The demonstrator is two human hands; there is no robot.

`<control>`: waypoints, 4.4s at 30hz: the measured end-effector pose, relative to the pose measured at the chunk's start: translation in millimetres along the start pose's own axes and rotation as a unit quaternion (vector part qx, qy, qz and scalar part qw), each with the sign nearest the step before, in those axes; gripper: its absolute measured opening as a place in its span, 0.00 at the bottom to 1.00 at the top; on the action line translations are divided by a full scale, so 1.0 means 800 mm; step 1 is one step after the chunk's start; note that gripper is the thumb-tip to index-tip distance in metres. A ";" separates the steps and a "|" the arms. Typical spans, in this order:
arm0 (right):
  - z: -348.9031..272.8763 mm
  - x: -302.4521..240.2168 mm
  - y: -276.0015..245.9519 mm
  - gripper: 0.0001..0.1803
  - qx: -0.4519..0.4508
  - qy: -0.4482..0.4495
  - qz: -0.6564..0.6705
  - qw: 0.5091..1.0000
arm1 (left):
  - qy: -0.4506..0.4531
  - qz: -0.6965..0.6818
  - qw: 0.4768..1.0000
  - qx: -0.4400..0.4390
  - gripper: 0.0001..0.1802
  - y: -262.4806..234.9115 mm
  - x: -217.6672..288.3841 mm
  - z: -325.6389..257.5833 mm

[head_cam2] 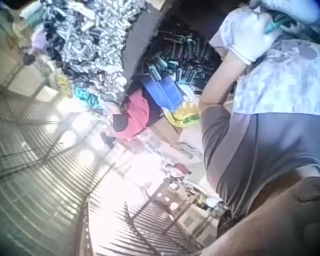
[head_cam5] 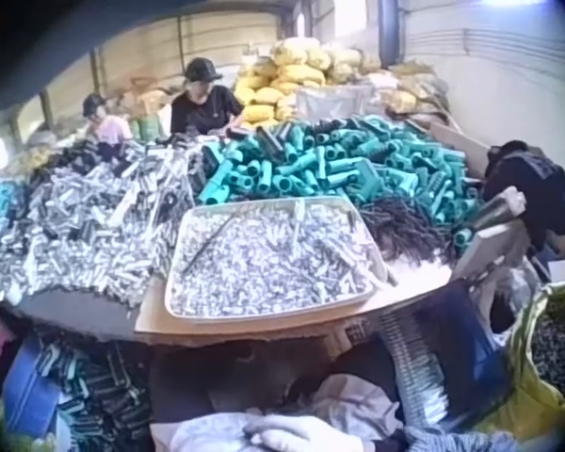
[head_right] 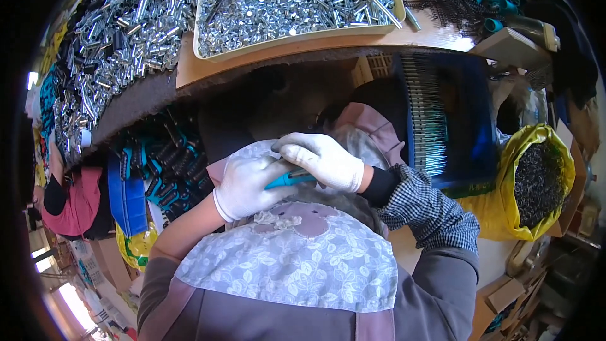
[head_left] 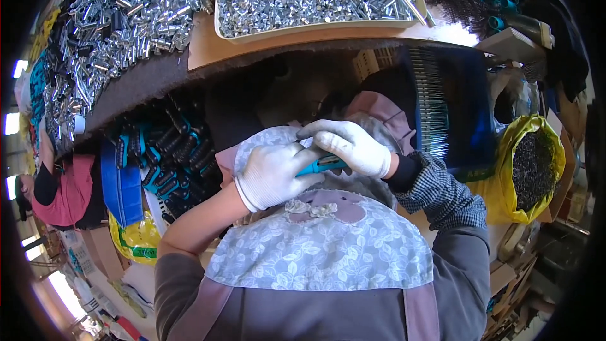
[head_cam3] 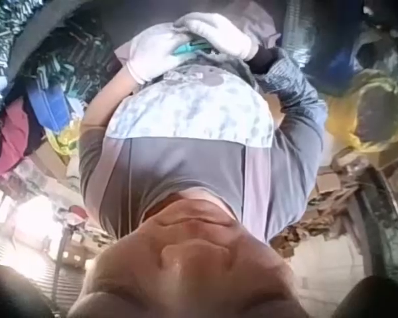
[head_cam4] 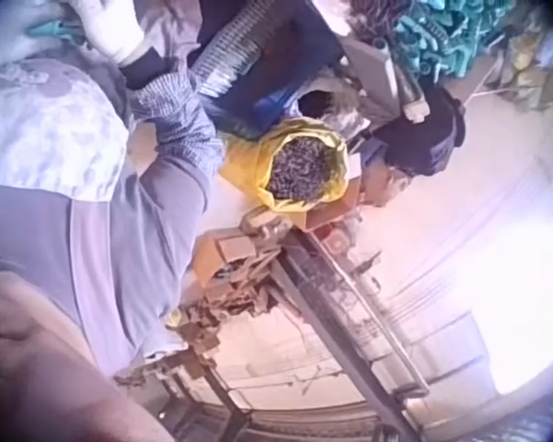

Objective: The recorder is assembling various metal and plastic components, likely for a hand tool, at a factory workbench.

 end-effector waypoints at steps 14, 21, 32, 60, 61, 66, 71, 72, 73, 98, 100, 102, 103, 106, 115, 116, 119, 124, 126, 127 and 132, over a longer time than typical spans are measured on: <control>-0.063 0.009 -0.012 0.22 0.093 0.091 0.036 0.991 | -0.048 0.037 0.998 0.010 0.28 -0.015 -0.018 -0.016; -0.054 0.022 -0.013 0.28 0.062 0.288 0.313 0.903 | -0.024 0.084 0.995 -0.051 0.26 -0.008 -0.023 -0.021; 0.006 -0.136 -0.153 0.08 0.370 -0.181 -0.314 0.856 | -0.116 -0.014 0.993 0.009 0.21 0.006 -0.026 -0.030; 0.066 -0.212 -0.159 0.11 0.199 -0.312 -0.496 0.785 | -0.083 -0.017 0.992 0.096 0.24 0.000 -0.014 -0.029; 0.044 -0.209 -0.106 0.09 0.142 -0.237 -0.507 0.816 | -0.087 -0.019 0.991 0.095 0.24 -0.002 -0.014 -0.029; 0.027 -0.086 -0.013 0.05 -0.060 -0.287 -0.344 0.892 | -0.091 0.006 0.995 0.032 0.21 -0.011 -0.011 -0.020; 0.026 -0.055 -0.001 0.06 -0.064 -0.305 -0.324 0.893 | -0.078 0.016 0.996 0.040 0.21 -0.007 -0.014 -0.025; 0.026 -0.055 0.000 0.06 -0.075 -0.321 -0.333 0.884 | -0.080 0.018 0.996 0.029 0.20 -0.005 -0.014 -0.026; 0.025 -0.057 0.002 0.06 -0.075 -0.321 -0.333 0.883 | -0.080 0.018 0.996 0.029 0.20 -0.005 -0.014 -0.026; 0.040 -0.082 -0.001 0.30 -0.073 -0.072 -0.340 0.935 | -0.060 -0.031 0.992 0.103 0.23 -0.030 -0.019 -0.001; 0.051 -0.112 -0.002 0.32 0.039 -0.261 -0.357 0.896 | -0.086 -0.011 0.986 0.140 0.23 -0.036 -0.026 0.000; 0.064 -0.160 -0.016 0.16 0.158 -0.402 -0.450 0.782 | -0.101 0.007 0.980 0.172 0.24 -0.040 -0.024 0.000; 0.077 -0.176 -0.027 0.11 0.188 -0.406 -0.484 0.752 | -0.125 -0.017 0.977 0.170 0.24 -0.038 -0.024 -0.003; 0.137 -0.195 -0.070 0.06 0.288 -0.417 -0.549 0.665 | -0.127 -0.059 0.977 0.158 0.24 -0.035 -0.014 -0.005; 0.181 -0.205 -0.106 0.09 0.273 -0.324 -0.539 0.728 | -0.130 -0.057 0.976 0.165 0.24 -0.040 -0.014 -0.007; 0.178 -0.208 -0.111 0.09 0.284 -0.350 -0.511 0.732 | -0.130 -0.062 0.975 0.167 0.24 -0.044 -0.014 -0.006; 0.174 -0.214 -0.111 0.09 0.276 -0.346 -0.493 0.749 | -0.130 -0.053 0.975 0.175 0.25 -0.047 -0.018 -0.002; 0.188 -0.204 -0.095 0.11 0.212 -0.291 -0.614 0.702 | -0.140 -0.044 0.970 0.194 0.24 -0.049 -0.014 0.003; 0.193 -0.207 -0.090 0.10 0.188 -0.262 -0.629 0.707 | -0.141 -0.045 0.970 0.191 0.24 -0.050 -0.010 0.005; 0.194 -0.206 -0.090 0.10 0.189 -0.263 -0.628 0.707 | -0.141 -0.048 0.971 0.187 0.24 -0.051 -0.009 0.004; 0.178 -0.215 -0.111 0.11 0.256 -0.347 -0.496 0.754 | -0.130 -0.037 0.972 0.191 0.26 -0.051 -0.011 -0.003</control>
Point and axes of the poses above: each hand's wrist, its own z-axis towards the middle knuckle, its own y-axis out of the palm, x = y × z, the point moved 2 cm from there along z, towards the middle knuckle, and after that the axes turned 12 degrees about x, right-handed, at the moved point
